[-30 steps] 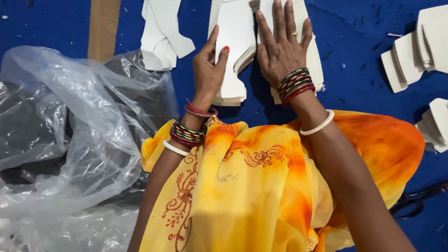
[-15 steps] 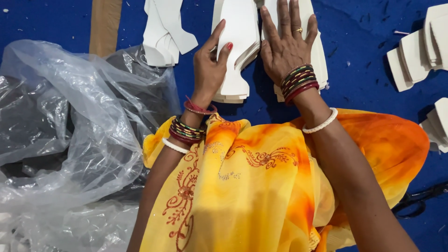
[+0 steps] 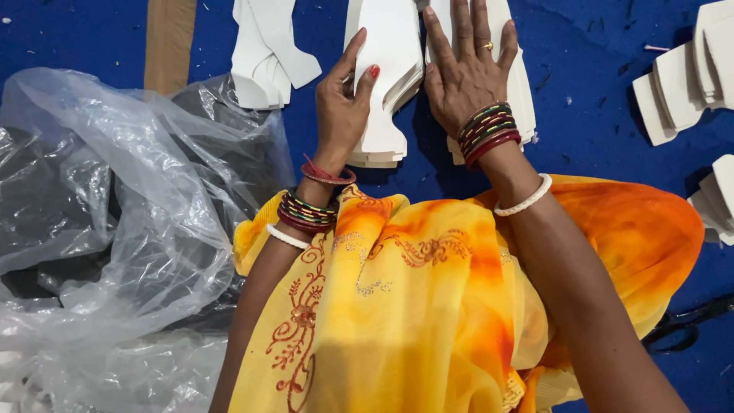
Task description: Organizing and stacking white shoe upper components on a blue floor surface.
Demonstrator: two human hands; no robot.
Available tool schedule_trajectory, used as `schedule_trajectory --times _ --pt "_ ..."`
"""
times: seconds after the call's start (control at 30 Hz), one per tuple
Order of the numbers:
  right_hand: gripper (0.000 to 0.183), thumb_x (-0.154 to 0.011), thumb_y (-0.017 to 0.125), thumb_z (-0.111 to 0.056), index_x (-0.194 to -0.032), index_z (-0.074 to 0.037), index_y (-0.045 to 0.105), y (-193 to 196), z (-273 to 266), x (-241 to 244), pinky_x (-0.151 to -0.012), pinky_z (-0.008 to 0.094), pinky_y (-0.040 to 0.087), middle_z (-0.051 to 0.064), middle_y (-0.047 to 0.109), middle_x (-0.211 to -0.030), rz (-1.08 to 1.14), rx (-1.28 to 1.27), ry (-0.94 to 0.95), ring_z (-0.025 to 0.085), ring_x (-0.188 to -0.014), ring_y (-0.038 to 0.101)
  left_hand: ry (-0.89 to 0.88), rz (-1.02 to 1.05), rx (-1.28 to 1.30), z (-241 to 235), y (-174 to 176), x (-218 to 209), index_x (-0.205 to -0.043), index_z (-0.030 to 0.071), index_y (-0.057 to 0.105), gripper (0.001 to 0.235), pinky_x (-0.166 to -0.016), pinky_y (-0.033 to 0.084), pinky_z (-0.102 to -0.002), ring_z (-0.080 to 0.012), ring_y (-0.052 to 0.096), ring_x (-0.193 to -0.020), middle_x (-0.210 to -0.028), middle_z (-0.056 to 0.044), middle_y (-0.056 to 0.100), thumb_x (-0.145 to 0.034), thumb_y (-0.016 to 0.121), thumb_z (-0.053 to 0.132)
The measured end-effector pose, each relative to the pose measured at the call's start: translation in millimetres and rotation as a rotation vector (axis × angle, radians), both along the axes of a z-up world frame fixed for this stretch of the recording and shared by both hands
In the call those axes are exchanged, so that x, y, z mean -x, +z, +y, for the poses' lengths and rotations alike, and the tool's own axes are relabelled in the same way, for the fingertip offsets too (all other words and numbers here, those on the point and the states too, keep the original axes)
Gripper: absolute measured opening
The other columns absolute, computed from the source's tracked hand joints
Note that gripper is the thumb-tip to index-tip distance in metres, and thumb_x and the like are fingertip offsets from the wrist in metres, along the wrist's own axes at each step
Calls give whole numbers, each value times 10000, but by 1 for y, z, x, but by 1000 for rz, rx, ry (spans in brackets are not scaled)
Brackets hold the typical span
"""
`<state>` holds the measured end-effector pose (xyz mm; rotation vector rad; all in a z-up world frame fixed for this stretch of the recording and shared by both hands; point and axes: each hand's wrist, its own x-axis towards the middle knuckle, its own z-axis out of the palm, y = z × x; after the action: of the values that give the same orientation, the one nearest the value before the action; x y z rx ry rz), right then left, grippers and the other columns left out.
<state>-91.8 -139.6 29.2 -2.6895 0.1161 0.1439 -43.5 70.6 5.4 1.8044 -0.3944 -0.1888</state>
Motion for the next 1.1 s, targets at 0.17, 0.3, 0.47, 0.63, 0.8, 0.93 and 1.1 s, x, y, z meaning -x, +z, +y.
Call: schedule_trajectory --times 0.17,0.3,0.47,0.63,0.8,0.93,1.1 --pt "661 -1096 429 -338 -1718 -263 220 -3 0 0 -1244 643 -29 149 80 -1763 -9 11 12 307 -1622 25 4 -55 -16 4 -15 0 -1557 165 464 538 -1058 613 -274 -153 683 -1293 -1549 -89 560 -1071 678 78" --pt "652 -1097 423 -342 -1710 -267 213 0 0 0 -1241 642 -24 149 87 -1756 0 2 6 301 -1616 31 9 -25 -40 3 -11 0 -1545 162 475 537 -1029 620 -265 -154 710 -1258 -1531 -89 586 -1055 674 67" --pt "646 -1100 423 -336 -1709 -271 218 1 0 0 -1243 642 -25 147 105 -1760 -16 -2 9 304 -1620 41 29 75 -87 1 -6 -4 -1533 152 483 535 -945 623 -243 -130 755 -1148 -1425 -91 691 -1041 683 88" --pt "660 -1088 432 -325 -1711 -256 227 1 0 1 -1236 647 -27 155 117 -1759 -26 -1 11 312 -1620 50 -7 -41 -76 5 -13 -6 -1528 127 489 518 -955 608 -246 -127 723 -1177 -1464 -124 636 -1056 702 105" --pt "641 -1078 430 -339 -1688 -260 252 15 5 -8 -1214 652 -45 154 157 -1748 -38 -14 -1 305 -1609 68 -3 -54 -95 -6 19 -11 -1532 134 505 512 -967 610 -250 -119 723 -1182 -1437 -133 664 -1061 706 118" --pt "604 -1098 411 -341 -1665 -175 288 2 16 -24 -1213 652 -44 121 260 -1735 -85 -8 56 344 -1601 129 63 238 -315 -2 12 -12 -1493 177 544 523 -808 580 -276 -165 708 -893 -1282 -92 786 -995 703 145" --pt "596 -1102 382 -316 -1671 -150 327 -25 25 -35 -1179 662 -3 147 333 -1693 -258 -74 164 354 -1553 244 -35 4 -183 15 -9 -17 -1503 183 545 493 -946 624 -268 -134 740 -1155 -1403 -118 692 -1050 734 141"
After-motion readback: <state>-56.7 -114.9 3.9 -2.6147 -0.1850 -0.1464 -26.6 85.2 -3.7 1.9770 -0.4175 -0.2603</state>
